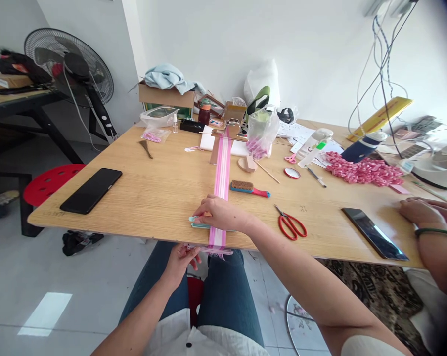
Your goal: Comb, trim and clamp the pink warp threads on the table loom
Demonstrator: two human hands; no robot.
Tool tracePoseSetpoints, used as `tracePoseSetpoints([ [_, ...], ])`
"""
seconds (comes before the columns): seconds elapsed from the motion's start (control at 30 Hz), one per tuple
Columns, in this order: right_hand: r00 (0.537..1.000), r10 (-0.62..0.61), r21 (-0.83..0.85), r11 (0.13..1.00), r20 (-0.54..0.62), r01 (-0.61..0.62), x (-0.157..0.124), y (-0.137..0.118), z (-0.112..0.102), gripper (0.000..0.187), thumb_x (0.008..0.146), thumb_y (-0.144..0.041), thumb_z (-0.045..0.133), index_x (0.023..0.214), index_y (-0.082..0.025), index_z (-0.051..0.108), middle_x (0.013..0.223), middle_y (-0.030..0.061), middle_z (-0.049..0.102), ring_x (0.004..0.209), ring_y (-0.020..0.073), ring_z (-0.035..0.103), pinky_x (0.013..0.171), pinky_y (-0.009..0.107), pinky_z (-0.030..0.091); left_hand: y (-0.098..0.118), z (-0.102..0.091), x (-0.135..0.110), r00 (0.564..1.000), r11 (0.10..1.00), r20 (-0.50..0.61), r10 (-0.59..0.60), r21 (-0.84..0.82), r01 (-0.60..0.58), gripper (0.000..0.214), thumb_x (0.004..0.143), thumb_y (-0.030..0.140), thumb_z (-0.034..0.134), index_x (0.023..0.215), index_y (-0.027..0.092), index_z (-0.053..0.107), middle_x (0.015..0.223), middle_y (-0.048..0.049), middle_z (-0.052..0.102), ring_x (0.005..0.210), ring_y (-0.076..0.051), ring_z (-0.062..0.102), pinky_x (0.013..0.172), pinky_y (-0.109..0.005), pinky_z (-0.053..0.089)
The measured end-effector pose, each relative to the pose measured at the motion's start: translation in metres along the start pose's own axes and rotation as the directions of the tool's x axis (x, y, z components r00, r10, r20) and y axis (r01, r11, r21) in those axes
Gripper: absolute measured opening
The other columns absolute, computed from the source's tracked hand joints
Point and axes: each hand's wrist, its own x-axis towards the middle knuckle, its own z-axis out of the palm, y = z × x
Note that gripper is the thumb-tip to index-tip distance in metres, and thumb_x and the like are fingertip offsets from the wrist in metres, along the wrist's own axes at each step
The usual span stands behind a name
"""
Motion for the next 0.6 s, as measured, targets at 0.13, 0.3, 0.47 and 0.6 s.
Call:
tracePoseSetpoints([
  [0.13,0.999,0.053,-0.048,0.997,0.003,-0.053,0.0,-0.004,0.003,0.02,0.089,-0.029,0.063,0.095,-0.016,0.077,0.086,0.0101,0.071,0.088,0.0209,0.058,0.073,0.027,0.04,-0.001,0.0,0.001,1.0,1.0,0.003,0.007,-0.006,-0.007,0.035,0.067,0.042,0.079,0.082,0.015,0.061,0.066,0.0023,0.061,0.051,-0.012,0.058,0.038,-0.021,0.044],
  [0.3,0.994,0.102,-0.061,0.993,-0.032,-0.104,0.0,-0.006,0.006,0.018,0.089,-0.028,0.063,0.095,-0.018,0.077,0.087,0.0094,0.072,0.087,0.0199,0.06,0.071,0.025,0.04,-0.001,0.001,0.001,1.0,1.0,0.008,0.003,-0.012,-0.003,0.036,0.066,0.043,0.079,0.081,0.015,0.061,0.066,0.0026,0.059,0.05,-0.011,0.057,0.038,-0.021,0.043],
  [0.47,0.995,0.101,-0.086,0.991,0.001,-0.1,0.002,-0.004,0.009,0.019,0.088,-0.029,0.063,0.096,-0.018,0.077,0.087,0.0085,0.073,0.088,0.0203,0.061,0.073,0.025,0.04,0.0,0.001,0.001,1.0,1.0,0.012,0.002,-0.012,-0.002,0.037,0.067,0.043,0.079,0.084,0.015,0.062,0.066,0.0023,0.06,0.051,-0.011,0.058,0.038,-0.021,0.044],
  [0.6,0.992,0.123,-0.102,0.987,0.001,-0.122,0.003,-0.005,0.012,0.021,0.088,-0.03,0.063,0.098,-0.018,0.077,0.088,0.0089,0.073,0.087,0.02,0.061,0.073,0.025,0.04,0.001,0.001,0.0,1.0,1.0,0.009,-0.003,-0.012,0.003,0.038,0.067,0.043,0.079,0.087,0.015,0.063,0.067,0.002,0.061,0.051,-0.011,0.058,0.038,-0.021,0.044],
])
